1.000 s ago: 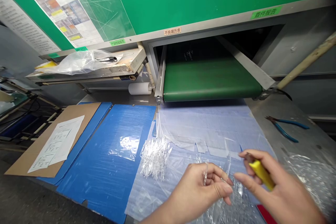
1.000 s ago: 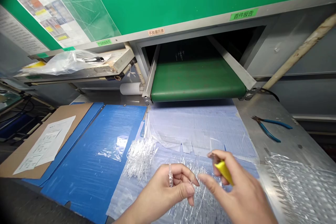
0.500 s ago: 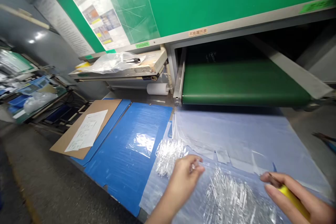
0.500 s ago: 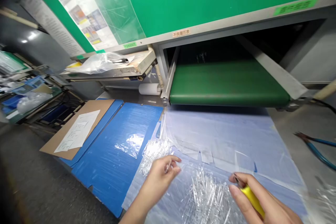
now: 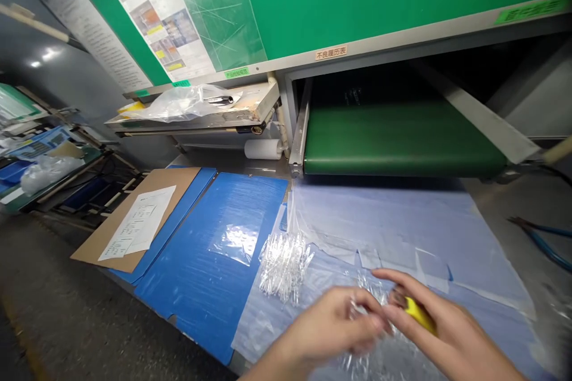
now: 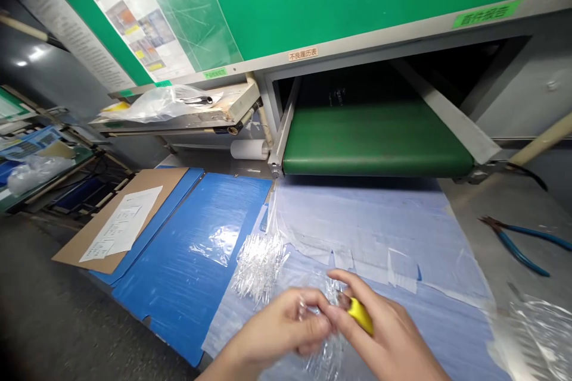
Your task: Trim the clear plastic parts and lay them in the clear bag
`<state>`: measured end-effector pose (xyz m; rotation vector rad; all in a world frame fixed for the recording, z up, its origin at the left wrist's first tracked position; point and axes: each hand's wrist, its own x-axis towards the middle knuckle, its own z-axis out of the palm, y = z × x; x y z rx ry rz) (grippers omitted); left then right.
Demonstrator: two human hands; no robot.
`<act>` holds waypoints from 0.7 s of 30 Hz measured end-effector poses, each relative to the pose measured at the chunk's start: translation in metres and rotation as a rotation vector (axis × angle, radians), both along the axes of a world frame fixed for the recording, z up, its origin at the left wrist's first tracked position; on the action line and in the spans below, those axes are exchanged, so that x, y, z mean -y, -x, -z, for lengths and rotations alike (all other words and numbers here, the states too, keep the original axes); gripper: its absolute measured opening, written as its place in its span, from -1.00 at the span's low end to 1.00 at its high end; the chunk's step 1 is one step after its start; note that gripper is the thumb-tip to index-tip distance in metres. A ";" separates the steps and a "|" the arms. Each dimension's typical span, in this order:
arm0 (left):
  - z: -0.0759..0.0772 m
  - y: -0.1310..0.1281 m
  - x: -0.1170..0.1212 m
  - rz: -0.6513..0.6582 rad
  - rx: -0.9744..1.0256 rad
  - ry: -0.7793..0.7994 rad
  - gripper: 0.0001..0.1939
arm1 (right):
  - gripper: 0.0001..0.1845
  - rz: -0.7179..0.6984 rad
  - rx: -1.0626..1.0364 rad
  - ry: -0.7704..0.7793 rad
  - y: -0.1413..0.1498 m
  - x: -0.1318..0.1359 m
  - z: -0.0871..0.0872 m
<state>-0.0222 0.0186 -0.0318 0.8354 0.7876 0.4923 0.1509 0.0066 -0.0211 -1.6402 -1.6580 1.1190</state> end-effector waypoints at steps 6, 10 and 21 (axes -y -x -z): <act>-0.001 -0.036 0.009 0.241 0.399 0.444 -0.72 | -0.66 -0.060 -0.293 0.171 -0.007 -0.018 -0.011; -0.004 -0.040 0.010 0.254 0.465 0.535 -0.78 | -0.61 -0.088 -0.501 0.357 -0.011 -0.017 -0.003; 0.002 -0.035 0.014 -0.029 0.387 0.301 -0.67 | -0.63 0.054 -0.620 0.395 -0.028 -0.016 -0.007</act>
